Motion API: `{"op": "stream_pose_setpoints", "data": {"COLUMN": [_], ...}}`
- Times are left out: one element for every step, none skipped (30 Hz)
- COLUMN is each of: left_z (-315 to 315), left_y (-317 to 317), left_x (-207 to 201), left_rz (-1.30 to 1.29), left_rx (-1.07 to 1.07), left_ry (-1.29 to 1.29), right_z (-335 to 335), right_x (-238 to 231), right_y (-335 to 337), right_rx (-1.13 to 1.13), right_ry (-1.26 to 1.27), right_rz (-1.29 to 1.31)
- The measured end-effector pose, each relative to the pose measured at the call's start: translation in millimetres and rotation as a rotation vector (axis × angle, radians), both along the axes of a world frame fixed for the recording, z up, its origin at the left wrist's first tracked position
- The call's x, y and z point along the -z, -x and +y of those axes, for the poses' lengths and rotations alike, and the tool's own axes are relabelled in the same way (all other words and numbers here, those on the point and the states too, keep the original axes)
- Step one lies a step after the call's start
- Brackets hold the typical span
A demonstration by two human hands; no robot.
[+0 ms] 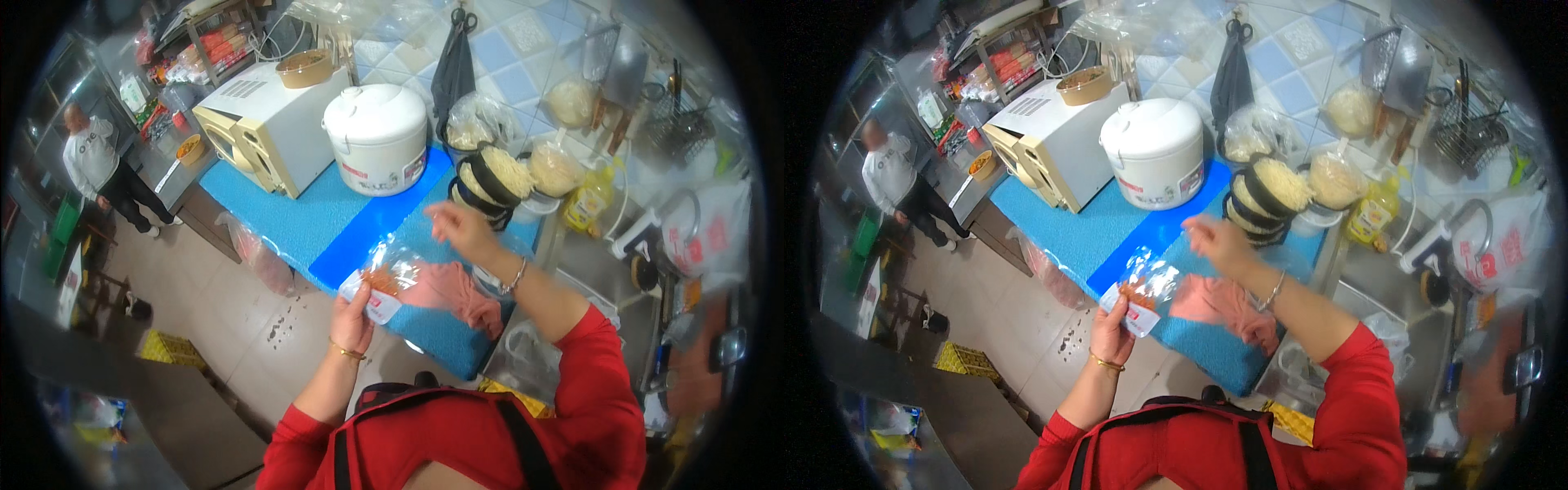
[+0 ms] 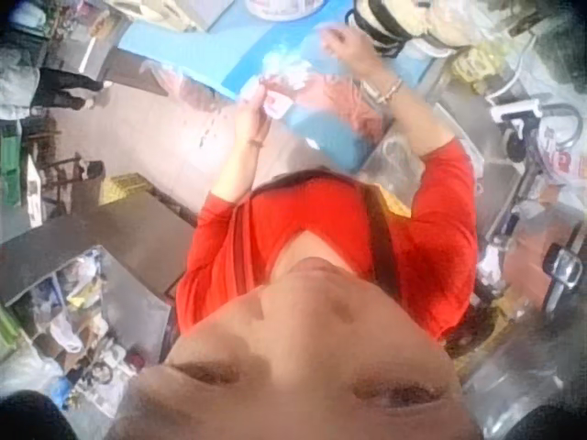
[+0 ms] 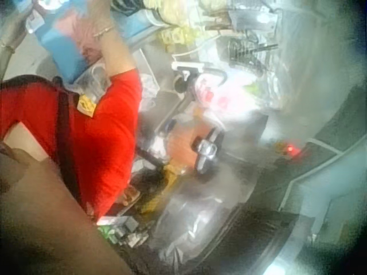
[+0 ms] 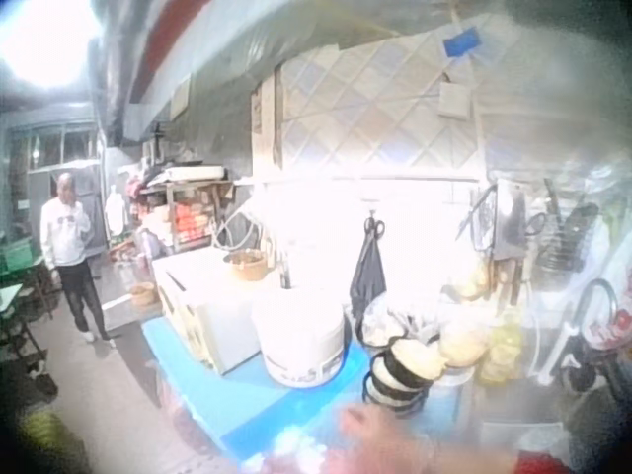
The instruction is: The person assembles a takeout meal by adding toppings and sauces to a bowl of rice, then places it in a plastic bag with chopsticks. They also add a fried egg from a rice cooker to the bowl before packaging.
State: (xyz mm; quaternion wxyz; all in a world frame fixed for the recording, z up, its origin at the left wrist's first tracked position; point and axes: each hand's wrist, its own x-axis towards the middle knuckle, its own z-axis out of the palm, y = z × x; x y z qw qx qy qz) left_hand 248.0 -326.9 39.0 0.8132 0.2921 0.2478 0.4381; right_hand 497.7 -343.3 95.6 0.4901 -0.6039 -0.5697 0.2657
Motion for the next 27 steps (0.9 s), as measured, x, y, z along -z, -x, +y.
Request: {"op": "stream_pose_setpoints", "data": {"left_z": [9, 17, 24, 32, 40, 50, 61, 75, 91, 111, 130, 149, 167, 183, 200, 215, 226, 237, 247, 255, 262, 267, 271, 276, 280, 286, 291], "left_y": [2, 6, 11, 15, 21, 26, 32, 38, 44, 49, 54, 58, 60, 62, 63, 65, 67, 69, 70, 71, 71, 70, 69, 65, 62, 58, 55], "left_x": [1, 2, 4, 7, 10, 14, 18, 22, 26, 29, 33, 36, 38, 40, 41, 41, 40, 38, 37, 35, 33, 31, 29, 28, 27, 26, 24], "left_rz": [-0.005, 0.013, 0.026, 0.048, 0.058, 0.060, 0.054, 0.003, 0.046, 0.037, 0.029, 0.057, 0.080, 0.118, 0.106, 0.109, 0.100, 0.127, 0.134, 0.142, 0.180, 0.184, 0.191, 0.197, 0.200, 0.203, 0.205], "left_rx": [-0.032, -0.039, -0.046, -0.051, -0.037, -0.045, -0.041, -0.013, 0.013, 0.055, 0.093, 0.103, 0.105, 0.101, 0.092, 0.081, 0.077, 0.083, 0.093, 0.100, 0.112, 0.108, 0.104, 0.102, 0.131, 0.206, 0.280], "left_ry": [0.016, 0.026, 0.039, 0.074, 0.066, 0.071, 0.077, 0.053, 0.068, 0.045, 0.030, 0.015, 0.002, -0.001, -0.010, -0.009, -0.009, 0.000, 0.002, 0.004, -0.012, 0.037, 0.086, 0.132, 0.108, 0.064, 0.017], "right_z": [20, 37, 54, 74, 92, 110, 127, 142, 155, 170, 184, 199, 214, 228, 241, 253, 263, 272, 282, 291, 300, 308, 313, 316, 319, 320, 320], "right_x": [-5, -13, -22, -33, -43, -54, -64, -74, -83, -93, -101, -109, -118, -126, -134, -141, -145, -149, -154, -159, -164, -170, -175, -180, -185, -189, -193], "right_y": [-17, -36, -56, -76, -92, -108, -122, -136, -148, -158, -168, -177, -186, -194, -201, -208, -213, -218, -224, -229, -233, -238, -243, -249, -253, -257, -261], "right_rx": [0.081, 0.199, 0.233, 0.276, 0.320, 0.412, 0.470, 0.541, 0.608, 0.678, 0.732, 0.785, 0.821, 0.858, 0.857, 0.861, 0.861, 0.858, 0.853, 0.843, 0.833, 0.816, 0.795, 0.782, 0.726, 0.674, 0.633], "right_ry": [-0.102, -0.159, -0.115, -0.141, -0.153, -0.107, -0.134, -0.140, -0.161, -0.187, -0.231, -0.208, -0.213, -0.189, -0.224, -0.228, -0.226, -0.203, -0.183, -0.169, -0.116, -0.080, -0.031, -0.004, -0.024, -0.044, -0.049], "right_rz": [-0.099, -0.310, -0.295, -0.415, -0.445, -0.560, -0.649, -0.735, -0.791, -0.851, -0.923, -0.993, -1.077, -1.155, -1.221, -1.280, -1.336, -1.400, -1.464, -1.525, -1.597, -1.675, -1.738, -1.805, -1.843, -1.889, -1.930]}}
